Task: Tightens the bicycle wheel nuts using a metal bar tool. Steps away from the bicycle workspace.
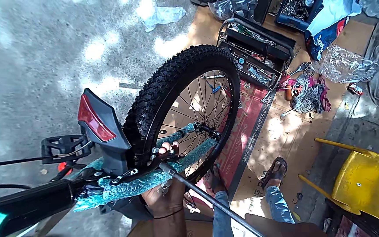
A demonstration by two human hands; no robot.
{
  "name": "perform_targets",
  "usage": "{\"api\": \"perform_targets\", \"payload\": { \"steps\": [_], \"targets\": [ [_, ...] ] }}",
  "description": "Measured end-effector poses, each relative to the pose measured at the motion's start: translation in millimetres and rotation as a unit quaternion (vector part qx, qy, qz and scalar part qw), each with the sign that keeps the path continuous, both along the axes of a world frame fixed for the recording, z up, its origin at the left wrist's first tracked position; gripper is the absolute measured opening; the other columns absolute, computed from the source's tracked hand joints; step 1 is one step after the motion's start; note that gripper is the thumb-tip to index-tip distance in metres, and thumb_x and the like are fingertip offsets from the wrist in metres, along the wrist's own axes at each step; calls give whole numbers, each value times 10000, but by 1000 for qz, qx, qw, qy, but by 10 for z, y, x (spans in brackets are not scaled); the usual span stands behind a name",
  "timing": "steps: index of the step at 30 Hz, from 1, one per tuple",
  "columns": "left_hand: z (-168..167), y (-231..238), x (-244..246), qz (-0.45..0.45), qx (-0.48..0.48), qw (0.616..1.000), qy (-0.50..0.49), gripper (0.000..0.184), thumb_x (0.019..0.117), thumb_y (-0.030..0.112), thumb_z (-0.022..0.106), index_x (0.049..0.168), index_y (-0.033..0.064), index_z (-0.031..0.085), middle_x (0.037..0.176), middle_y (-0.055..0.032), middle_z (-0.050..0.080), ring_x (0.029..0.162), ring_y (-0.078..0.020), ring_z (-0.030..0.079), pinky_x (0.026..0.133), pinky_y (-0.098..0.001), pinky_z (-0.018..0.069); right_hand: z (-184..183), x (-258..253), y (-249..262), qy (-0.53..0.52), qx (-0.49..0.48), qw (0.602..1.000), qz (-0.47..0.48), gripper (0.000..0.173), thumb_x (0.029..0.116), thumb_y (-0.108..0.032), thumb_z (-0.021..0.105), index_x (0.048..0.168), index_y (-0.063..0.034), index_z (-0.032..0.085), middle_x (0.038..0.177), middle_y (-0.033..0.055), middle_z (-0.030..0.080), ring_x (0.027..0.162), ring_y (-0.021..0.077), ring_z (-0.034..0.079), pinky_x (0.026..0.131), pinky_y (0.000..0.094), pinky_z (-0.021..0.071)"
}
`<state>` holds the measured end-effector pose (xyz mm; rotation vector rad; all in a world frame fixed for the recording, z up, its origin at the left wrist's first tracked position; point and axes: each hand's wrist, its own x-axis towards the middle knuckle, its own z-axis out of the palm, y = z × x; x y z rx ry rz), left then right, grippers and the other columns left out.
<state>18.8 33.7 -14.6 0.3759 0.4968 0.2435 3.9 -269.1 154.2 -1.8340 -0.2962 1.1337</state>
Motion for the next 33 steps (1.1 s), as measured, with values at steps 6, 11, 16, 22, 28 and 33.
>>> {"api": "perform_targets", "payload": {
  "steps": [6,11,16,22,28,33],
  "targets": [
    [14,-24,-2,2,21,1000,4,523,1021,488,368,1176,57,620,1216,-131,627,1170,-286,611,970,-510,529,-68,-47,-57,-113,-63,990,58,420,1054,-127,461,1459,-57,551,1015,150,724,798,309,712,656,480,577],
    [0,-35,4,5,33,999,1,524,1037,476,348,1220,51,592,1226,-142,611,1165,-298,603,967,-516,524,-214,-131,-96,-254,-100,959,77,411,1036,-71,507,1442,-57,567,1031,133,736,798,292,699,741,414,573],
    [-53,-39,-40,14,68,998,14,552,1039,502,280,1199,81,600,1212,-106,626,1174,-264,606,992,-493,518,-304,-217,-88,-320,-111,936,91,394,1033,-65,517,1420,-59,588,972,123,724,727,272,661,677,385,536],
    [-62,-67,-4,21,101,995,-1,537,1057,453,240,1191,72,594,1203,-111,615,1153,-276,606,985,-504,515,-367,-160,-168,-311,-97,940,106,413,1034,-75,506,1443,-78,562,1027,112,731,770,262,687,717,389,559],
    [-56,-76,18,17,76,997,-13,505,1047,432,291,1189,61,603,1206,-113,618,1154,-275,611,981,-502,524,-544,82,-341,309,257,891,-213,325,1061,-97,526,1365,-15,605,939,125,721,716,183,704,636,351,632],
    [-65,-80,30,36,80,996,-10,552,1036,466,246,1177,58,589,1193,-109,618,1158,-271,607,985,-503,514,-866,111,-359,578,277,659,-395,356,1053,-245,547,1340,-65,654,1025,168,718,560,97,610,480,227,530]
  ]
}}
